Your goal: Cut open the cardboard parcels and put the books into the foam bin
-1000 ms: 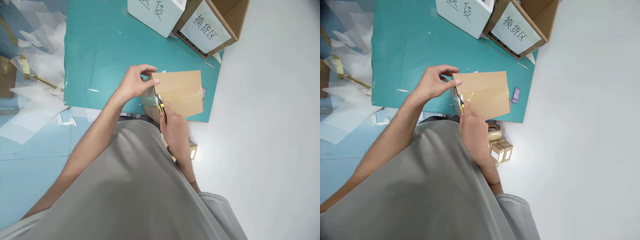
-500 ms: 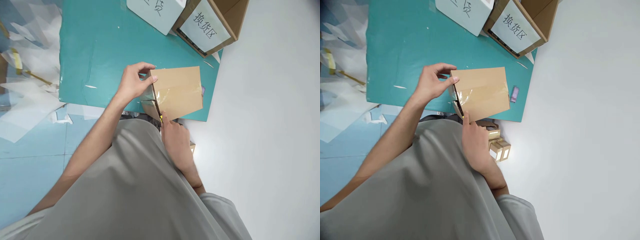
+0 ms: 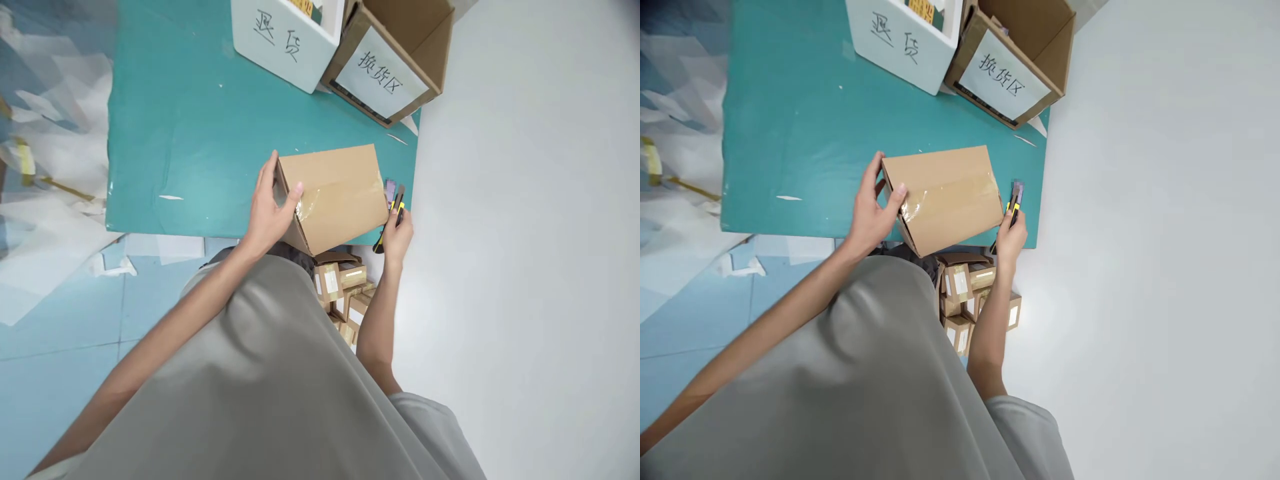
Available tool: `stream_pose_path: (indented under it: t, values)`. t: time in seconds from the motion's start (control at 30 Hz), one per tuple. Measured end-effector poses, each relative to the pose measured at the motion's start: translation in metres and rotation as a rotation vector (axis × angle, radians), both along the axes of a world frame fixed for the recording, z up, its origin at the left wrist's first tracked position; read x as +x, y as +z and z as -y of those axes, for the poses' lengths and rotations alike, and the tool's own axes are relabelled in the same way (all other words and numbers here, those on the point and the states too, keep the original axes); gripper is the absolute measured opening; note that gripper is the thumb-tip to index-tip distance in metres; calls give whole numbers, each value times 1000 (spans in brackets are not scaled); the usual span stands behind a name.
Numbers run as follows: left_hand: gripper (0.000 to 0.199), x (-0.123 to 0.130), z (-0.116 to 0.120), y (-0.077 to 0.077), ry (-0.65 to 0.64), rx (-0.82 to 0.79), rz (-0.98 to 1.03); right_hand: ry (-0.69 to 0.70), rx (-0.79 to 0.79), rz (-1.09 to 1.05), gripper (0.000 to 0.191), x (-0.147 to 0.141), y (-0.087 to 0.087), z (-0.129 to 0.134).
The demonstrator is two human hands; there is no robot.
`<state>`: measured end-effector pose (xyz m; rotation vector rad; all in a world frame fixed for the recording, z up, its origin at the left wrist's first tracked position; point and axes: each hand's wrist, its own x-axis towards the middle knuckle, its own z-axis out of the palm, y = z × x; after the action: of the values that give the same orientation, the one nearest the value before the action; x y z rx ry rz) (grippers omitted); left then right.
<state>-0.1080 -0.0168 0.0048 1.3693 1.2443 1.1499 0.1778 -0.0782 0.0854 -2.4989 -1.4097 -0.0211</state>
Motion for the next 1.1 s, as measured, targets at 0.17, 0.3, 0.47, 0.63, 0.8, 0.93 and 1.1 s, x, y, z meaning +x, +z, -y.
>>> stream_pose_path:
  t: [0.17,0.3,0.47,0.63,0.8,0.93,1.1]
  values:
    - [88,-10,-20,-5,-6,24,-74,-113,33,-117,47,-43,-20,30]
    - [80,-55,-49,-3,-88,10,-162,-75,27,-322,48,-96,-26,48]
    - [88,-94,-51,37,-198,62,-389,-37,20,-481,47,-126,-26,54]
    - [71,-45,-31,83,-322,247,-569,-28,-71,-496,45,-116,-12,62]
    - [55,20,-16,82,-595,358,-646,23,-90,-470,54,-109,11,58]
    - [43,33,-7,66,-610,385,-695,78,-163,-460,57,-107,29,42]
    - [41,31,-5,64,-600,401,-702,130,-277,-456,57,-103,40,23]
